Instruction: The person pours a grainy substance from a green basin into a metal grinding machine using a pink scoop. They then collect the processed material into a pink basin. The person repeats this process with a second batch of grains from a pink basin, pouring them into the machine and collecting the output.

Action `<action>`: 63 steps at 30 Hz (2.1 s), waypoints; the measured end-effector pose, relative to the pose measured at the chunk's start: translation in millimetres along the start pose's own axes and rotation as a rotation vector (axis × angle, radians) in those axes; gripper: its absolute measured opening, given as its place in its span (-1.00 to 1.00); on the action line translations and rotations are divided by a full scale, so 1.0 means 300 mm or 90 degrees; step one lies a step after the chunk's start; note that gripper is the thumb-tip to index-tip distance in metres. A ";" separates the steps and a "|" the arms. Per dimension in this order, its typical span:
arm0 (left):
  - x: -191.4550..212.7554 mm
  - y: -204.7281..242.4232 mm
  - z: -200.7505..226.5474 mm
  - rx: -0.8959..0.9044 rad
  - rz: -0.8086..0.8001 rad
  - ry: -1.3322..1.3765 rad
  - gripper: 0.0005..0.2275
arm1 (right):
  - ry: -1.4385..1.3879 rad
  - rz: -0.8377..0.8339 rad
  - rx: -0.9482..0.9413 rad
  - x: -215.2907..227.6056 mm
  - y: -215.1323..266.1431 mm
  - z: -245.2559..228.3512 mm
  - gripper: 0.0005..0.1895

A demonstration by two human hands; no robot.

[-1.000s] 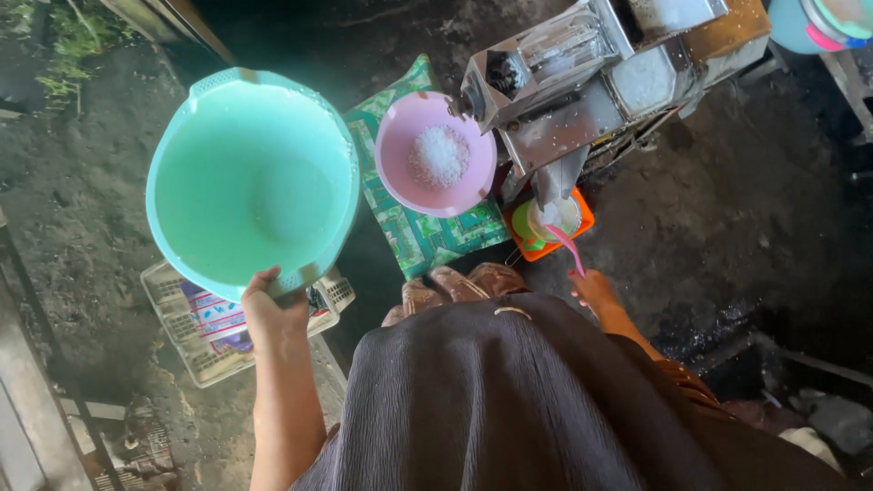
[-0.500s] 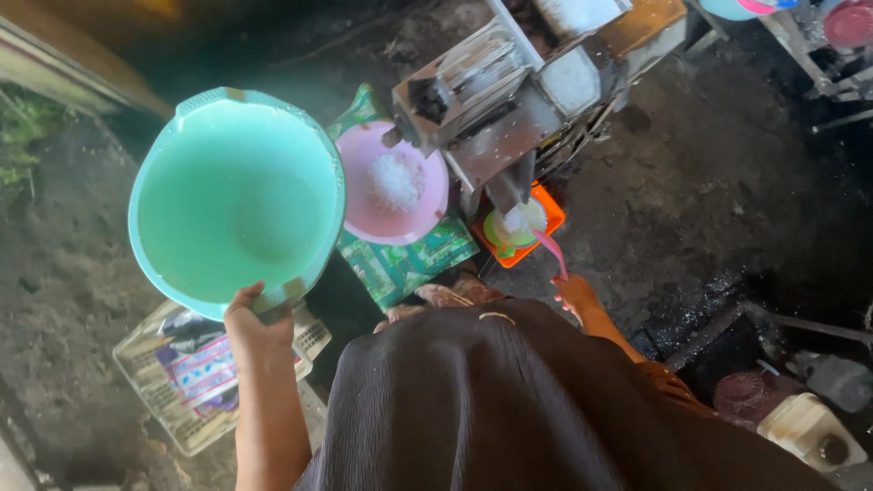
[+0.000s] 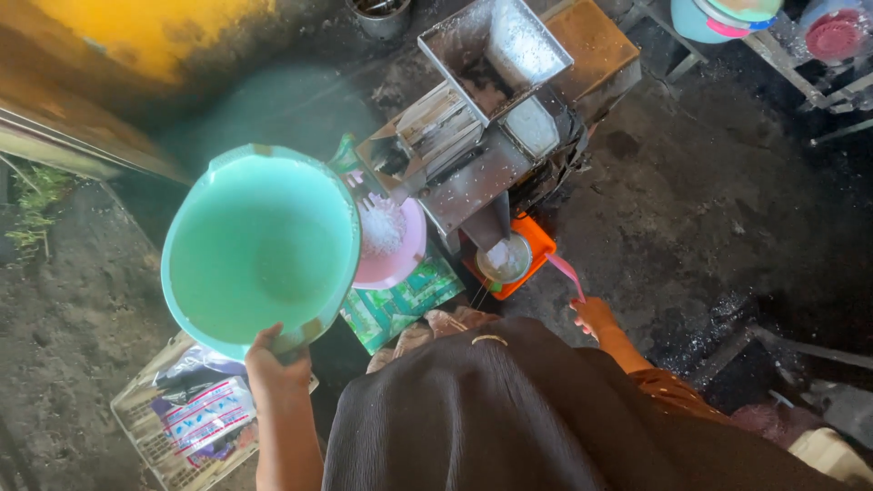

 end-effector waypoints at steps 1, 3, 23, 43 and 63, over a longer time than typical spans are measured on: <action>-0.012 0.040 -0.006 -0.002 0.001 0.001 -0.67 | 0.000 -0.002 0.001 0.028 0.068 -0.078 -0.56; -0.028 0.118 -0.021 -0.004 0.021 0.002 -0.89 | 0.016 -0.045 -0.091 0.081 0.208 -0.220 -0.44; 0.049 0.172 -0.076 -0.022 0.092 -0.061 -0.87 | 0.109 -0.104 0.032 0.033 0.132 -0.537 -0.53; 0.036 -0.006 0.035 0.010 0.019 0.048 -0.51 | 0.124 -0.025 0.122 -0.048 0.134 -0.263 -0.43; 0.150 0.036 0.179 -0.001 -0.033 0.077 -0.61 | 0.013 -0.010 0.066 -0.156 0.286 -0.092 -0.56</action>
Point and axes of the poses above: each hand's wrist, its own y-axis away from the middle knuckle, its own x-axis out of the back of the hand, z = x × y, the point moved 1 cm from there along -y, towards the middle knuckle, and after that the axes turned 9 degrees about -y, right-handed, at the moved point
